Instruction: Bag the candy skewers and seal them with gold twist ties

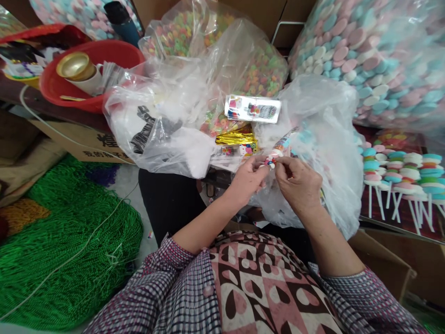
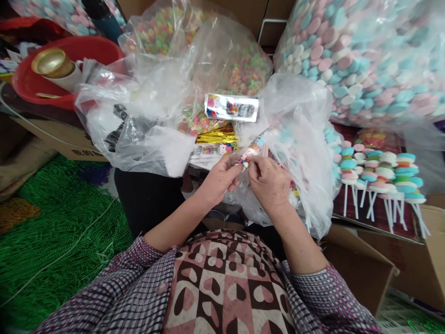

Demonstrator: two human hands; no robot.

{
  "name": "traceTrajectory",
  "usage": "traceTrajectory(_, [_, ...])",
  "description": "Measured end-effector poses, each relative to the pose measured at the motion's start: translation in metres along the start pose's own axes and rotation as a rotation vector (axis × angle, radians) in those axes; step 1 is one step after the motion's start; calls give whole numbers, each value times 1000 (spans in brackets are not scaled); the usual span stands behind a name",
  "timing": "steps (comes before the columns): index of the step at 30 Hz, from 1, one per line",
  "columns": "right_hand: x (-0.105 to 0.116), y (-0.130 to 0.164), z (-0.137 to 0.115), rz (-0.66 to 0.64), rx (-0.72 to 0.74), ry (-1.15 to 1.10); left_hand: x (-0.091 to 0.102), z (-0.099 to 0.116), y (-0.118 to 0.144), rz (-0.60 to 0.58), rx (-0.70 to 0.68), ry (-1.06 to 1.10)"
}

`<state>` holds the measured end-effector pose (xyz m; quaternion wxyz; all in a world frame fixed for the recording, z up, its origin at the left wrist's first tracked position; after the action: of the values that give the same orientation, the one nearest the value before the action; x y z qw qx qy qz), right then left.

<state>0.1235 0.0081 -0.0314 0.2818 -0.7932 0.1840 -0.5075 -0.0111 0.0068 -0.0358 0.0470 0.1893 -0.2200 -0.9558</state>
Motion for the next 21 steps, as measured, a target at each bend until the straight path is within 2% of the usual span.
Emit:
traceTrajectory(4, [0, -1, -2, -13, 11, -4, 0, -4, -2, 31, -13, -62])
traceTrajectory(6, [1, -1, -2, -22, 16, -25, 1, -7, -3, 50, -61, -144])
traceTrajectory(8, [4, -1, -2, -38, -3, -66, 3, -8, -4, 84, -192, -263])
traceTrajectory(11, [8, -2, 0, -120, -116, -193, 4, -6, -3, 131, -457, -426])
traceTrajectory(13, [10, -3, 2, -193, -198, -279, 4, -6, -3, 129, -553, -474])
traceTrajectory(15, [10, -3, 3, -226, -230, -320, 3, -8, -5, 125, -514, -460])
traceTrajectory(18, [7, -2, 2, -169, -202, -300, 3, -11, -10, 114, -278, -316])
traceTrajectory(21, [5, -1, 0, -82, -176, -263, 0, -9, -10, 41, -66, -96])
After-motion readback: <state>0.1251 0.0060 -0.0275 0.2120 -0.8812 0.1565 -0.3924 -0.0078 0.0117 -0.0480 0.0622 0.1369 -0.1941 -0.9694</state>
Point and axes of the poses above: each hand's wrist, its own y-axis away from the middle knuckle, its own x-axis out of the back of the hand, z = x × y, the point moved 2 cm from there along -y, towards the middle knuckle, and after that the axes turned 9 degrees about z, right-handed, at the moved point
